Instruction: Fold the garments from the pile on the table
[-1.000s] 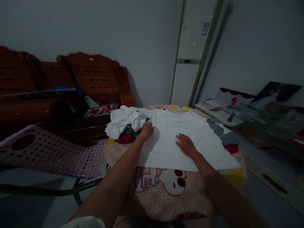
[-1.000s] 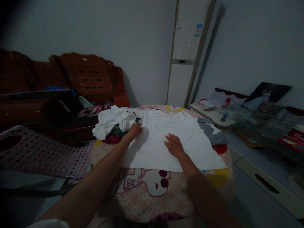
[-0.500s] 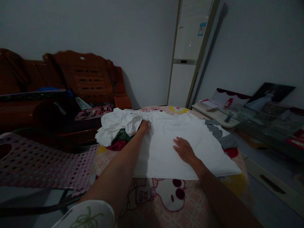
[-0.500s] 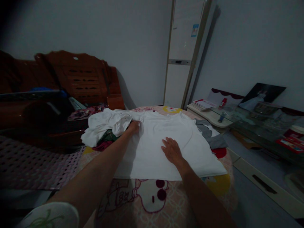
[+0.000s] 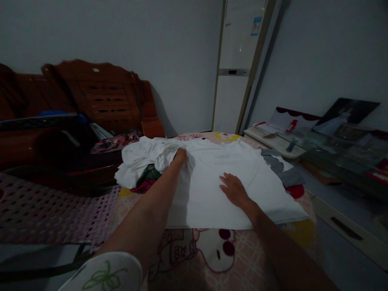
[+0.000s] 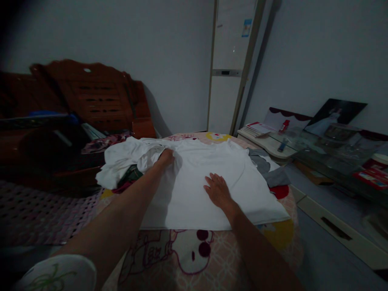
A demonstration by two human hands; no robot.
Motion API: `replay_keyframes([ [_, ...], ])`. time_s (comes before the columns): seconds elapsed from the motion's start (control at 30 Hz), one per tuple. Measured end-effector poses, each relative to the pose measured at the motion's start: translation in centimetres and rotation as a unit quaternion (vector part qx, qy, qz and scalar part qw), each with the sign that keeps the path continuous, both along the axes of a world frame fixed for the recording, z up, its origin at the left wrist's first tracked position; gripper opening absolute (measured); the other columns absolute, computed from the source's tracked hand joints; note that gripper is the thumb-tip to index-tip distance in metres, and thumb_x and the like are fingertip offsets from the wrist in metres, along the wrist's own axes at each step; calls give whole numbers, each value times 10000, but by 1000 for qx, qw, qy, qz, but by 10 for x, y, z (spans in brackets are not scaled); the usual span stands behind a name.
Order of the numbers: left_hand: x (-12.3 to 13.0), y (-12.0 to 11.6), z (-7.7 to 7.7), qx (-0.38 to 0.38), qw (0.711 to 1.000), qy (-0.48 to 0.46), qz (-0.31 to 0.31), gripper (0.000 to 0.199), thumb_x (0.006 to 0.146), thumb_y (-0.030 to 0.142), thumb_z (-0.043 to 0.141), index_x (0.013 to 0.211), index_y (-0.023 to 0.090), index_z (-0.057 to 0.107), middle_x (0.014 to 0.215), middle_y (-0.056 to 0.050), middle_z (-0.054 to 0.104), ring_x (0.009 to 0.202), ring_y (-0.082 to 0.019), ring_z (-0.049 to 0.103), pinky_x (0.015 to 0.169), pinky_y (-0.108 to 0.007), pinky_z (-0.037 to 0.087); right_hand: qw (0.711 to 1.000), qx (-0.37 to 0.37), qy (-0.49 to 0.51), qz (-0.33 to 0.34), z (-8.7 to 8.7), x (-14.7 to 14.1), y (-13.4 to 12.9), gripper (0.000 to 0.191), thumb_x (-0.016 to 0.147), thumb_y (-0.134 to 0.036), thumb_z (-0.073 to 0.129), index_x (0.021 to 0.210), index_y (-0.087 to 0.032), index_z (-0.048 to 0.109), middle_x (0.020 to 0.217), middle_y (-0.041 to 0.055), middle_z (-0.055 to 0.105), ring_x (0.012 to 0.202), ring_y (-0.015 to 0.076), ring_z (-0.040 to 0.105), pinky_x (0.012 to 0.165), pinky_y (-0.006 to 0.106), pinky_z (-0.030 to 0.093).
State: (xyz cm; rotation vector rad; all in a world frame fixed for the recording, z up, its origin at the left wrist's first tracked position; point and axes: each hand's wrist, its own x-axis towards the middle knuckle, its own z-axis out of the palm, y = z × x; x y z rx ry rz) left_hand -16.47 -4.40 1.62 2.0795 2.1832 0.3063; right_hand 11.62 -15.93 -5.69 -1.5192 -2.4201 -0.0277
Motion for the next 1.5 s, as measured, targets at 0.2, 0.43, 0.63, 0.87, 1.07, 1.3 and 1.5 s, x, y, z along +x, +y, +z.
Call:
replay_keyframes([
  [0.2,22,10,25,8,1000,-10,-7,433,758,75,595,1175,-35,630,1257,-302,600,1244,-376,549,1053,-395,420,1000,-1,2,1,1,-1,0,429,980,-334,457,1378,-208,559,1486,115,486,1384,277,426,1156,466,295],
  [0.43,81,12,31,11,978,-147,-150,472,822,219,650,1275,95,593,1142,-163,685,1070,-249,660,952,-365,511,1000,18,15,8,-3,1,1,426,973,-335,463,1373,-228,561,1477,105,499,1374,267,440,1140,467,325],
  [0.63,56,-15,19,-22,915,-366,-167,373,866,192,567,1225,103,614,993,-121,712,764,-157,695,731,-300,560,1000,5,19,7,0,2,1,416,971,-324,480,1364,-221,571,1476,99,502,1370,258,445,1149,455,312],
  [0.87,10,-63,-1,-72,970,-144,-183,147,757,207,631,856,128,707,792,-63,721,776,-172,652,736,-222,480,1000,-5,14,2,6,-1,-2,418,958,-288,509,1356,-184,583,1468,125,505,1370,277,446,1147,447,323],
  [1.07,8,-79,-9,-125,957,-172,-195,172,666,262,727,772,141,666,674,-16,642,688,-163,583,669,-229,436,1000,6,18,12,4,2,-1,405,964,-297,487,1342,-195,592,1456,116,520,1357,273,465,1141,462,340],
  [1.3,10,-93,4,-143,935,-245,-214,236,716,367,709,675,150,626,617,21,514,639,-123,485,608,-214,390,999,26,31,20,-4,5,1,389,956,-276,504,1316,-178,615,1439,125,537,1345,267,480,1142,456,351],
  [1.5,48,-114,15,-219,846,-404,-271,402,805,425,661,1125,183,652,742,19,590,557,-87,492,524,-195,385,991,50,111,52,-5,11,6,370,941,-264,487,1253,-154,655,1317,134,637,1252,252,566,1096,421,417],
])
